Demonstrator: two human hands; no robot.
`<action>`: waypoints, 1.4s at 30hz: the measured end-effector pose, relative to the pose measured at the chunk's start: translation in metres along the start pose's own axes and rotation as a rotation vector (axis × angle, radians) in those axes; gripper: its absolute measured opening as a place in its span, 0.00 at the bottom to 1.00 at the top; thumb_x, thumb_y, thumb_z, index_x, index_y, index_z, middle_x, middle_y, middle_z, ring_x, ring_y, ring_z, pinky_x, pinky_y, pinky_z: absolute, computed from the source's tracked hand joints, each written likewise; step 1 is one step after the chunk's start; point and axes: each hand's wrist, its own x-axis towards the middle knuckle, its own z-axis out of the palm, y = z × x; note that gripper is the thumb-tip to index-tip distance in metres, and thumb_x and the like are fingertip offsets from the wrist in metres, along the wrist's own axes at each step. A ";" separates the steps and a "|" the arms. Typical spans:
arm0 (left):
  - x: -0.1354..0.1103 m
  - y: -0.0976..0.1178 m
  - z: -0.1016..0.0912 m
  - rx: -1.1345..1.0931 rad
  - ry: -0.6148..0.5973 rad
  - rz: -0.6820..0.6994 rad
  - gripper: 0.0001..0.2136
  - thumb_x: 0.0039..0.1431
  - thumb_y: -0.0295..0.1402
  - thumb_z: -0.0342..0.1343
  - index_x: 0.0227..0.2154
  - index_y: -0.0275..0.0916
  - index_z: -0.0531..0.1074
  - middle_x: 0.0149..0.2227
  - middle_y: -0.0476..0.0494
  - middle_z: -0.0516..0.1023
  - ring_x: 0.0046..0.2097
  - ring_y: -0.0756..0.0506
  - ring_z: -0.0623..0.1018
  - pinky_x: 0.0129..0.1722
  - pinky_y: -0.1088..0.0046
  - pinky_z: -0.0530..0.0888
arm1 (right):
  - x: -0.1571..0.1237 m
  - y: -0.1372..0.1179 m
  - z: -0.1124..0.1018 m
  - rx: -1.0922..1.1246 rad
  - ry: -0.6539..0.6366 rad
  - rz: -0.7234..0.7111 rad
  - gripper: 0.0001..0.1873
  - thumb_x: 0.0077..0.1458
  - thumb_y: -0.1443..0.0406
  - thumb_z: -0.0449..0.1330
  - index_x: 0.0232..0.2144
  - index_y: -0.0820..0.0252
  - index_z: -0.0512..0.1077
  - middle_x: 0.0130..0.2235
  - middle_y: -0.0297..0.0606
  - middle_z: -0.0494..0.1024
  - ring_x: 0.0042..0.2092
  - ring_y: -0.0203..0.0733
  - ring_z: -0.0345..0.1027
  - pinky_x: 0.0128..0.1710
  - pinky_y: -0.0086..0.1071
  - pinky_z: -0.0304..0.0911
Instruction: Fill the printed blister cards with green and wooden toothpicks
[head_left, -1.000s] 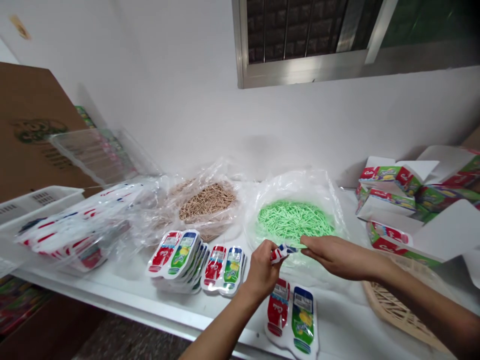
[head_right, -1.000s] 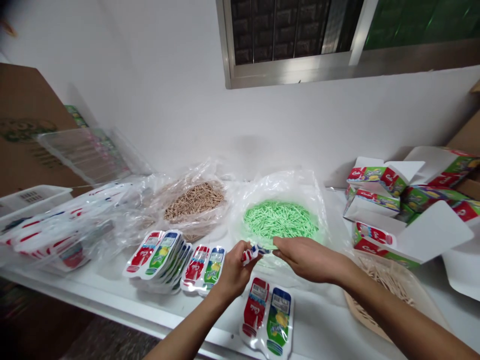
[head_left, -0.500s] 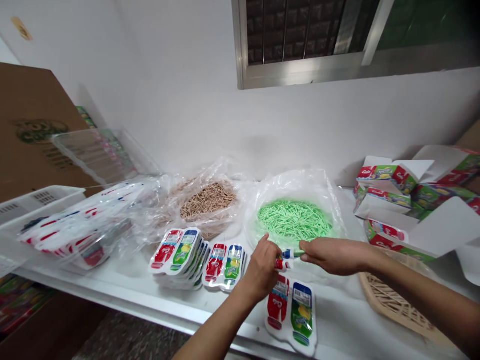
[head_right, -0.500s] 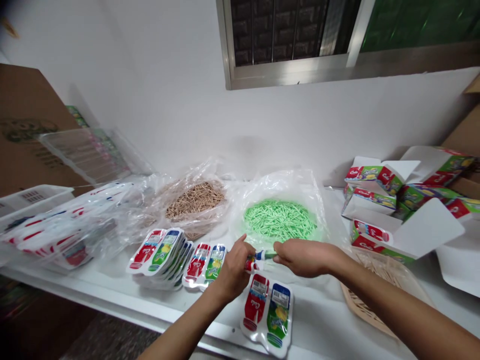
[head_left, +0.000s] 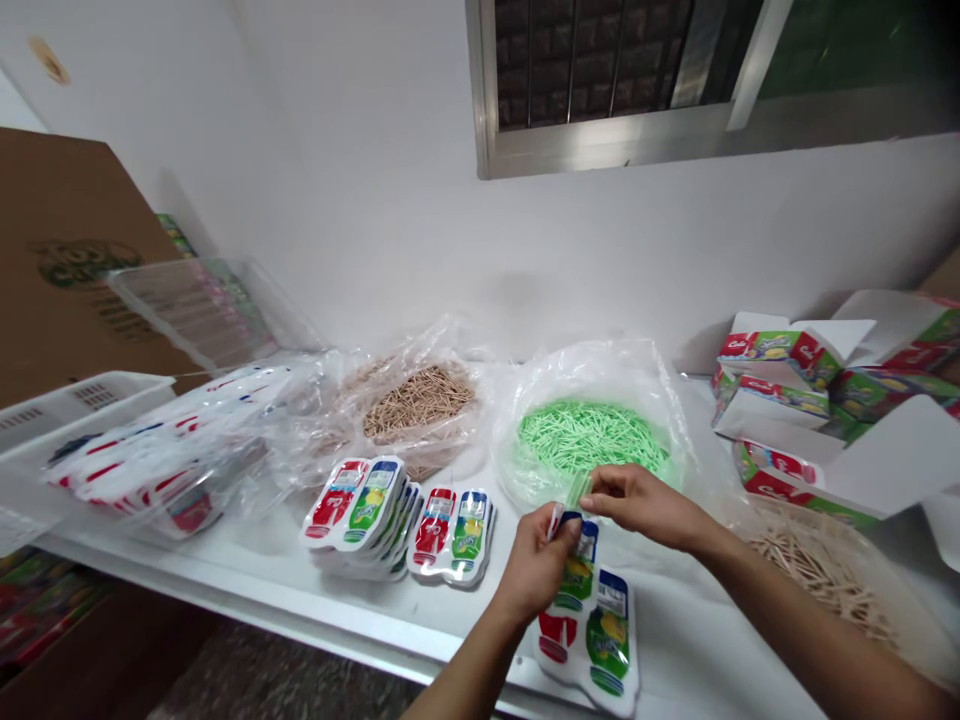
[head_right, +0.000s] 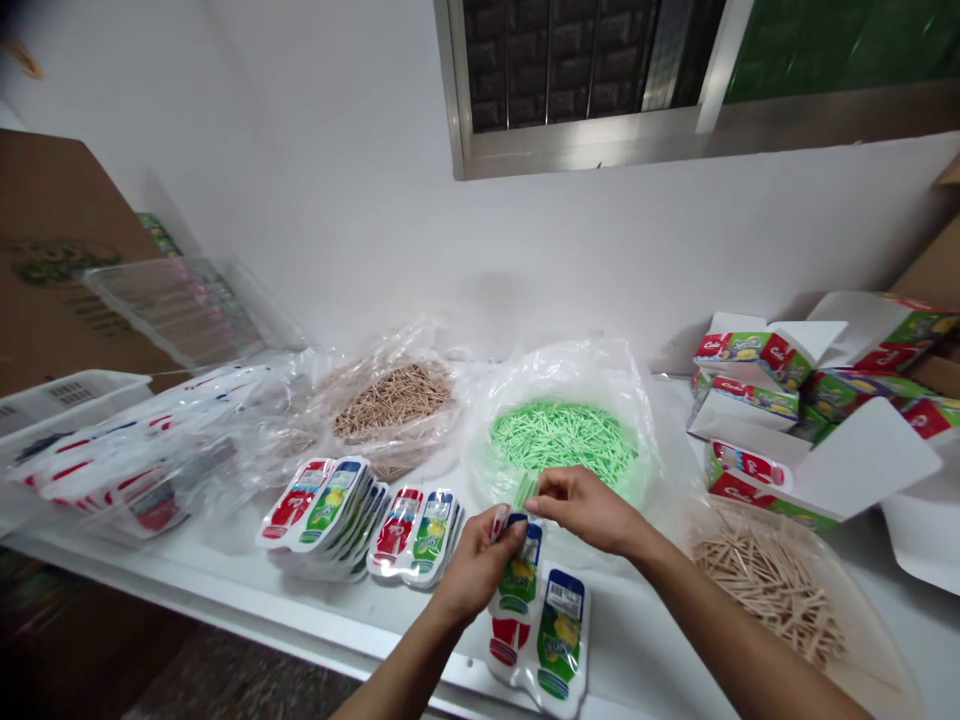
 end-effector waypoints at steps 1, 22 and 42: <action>-0.001 -0.002 0.001 -0.060 0.006 -0.016 0.13 0.55 0.41 0.56 0.28 0.34 0.68 0.24 0.51 0.66 0.27 0.51 0.66 0.29 0.76 0.63 | -0.002 0.003 0.005 0.070 0.023 -0.004 0.14 0.52 0.56 0.57 0.23 0.60 0.66 0.21 0.27 0.60 0.24 0.32 0.53 0.24 0.27 0.50; -0.012 0.000 0.021 -0.361 0.050 -0.083 0.13 0.51 0.39 0.62 0.30 0.32 0.73 0.26 0.46 0.75 0.28 0.50 0.73 0.31 0.76 0.68 | -0.018 0.006 0.031 0.207 0.275 0.017 0.15 0.55 0.55 0.56 0.25 0.60 0.70 0.25 0.31 0.66 0.28 0.35 0.59 0.28 0.27 0.57; -0.013 -0.003 0.021 -0.378 0.061 -0.078 0.13 0.50 0.38 0.63 0.28 0.32 0.72 0.24 0.47 0.71 0.27 0.51 0.70 0.31 0.76 0.66 | -0.024 -0.001 0.040 0.136 0.387 0.046 0.14 0.55 0.54 0.55 0.29 0.58 0.70 0.31 0.34 0.74 0.32 0.39 0.66 0.32 0.30 0.61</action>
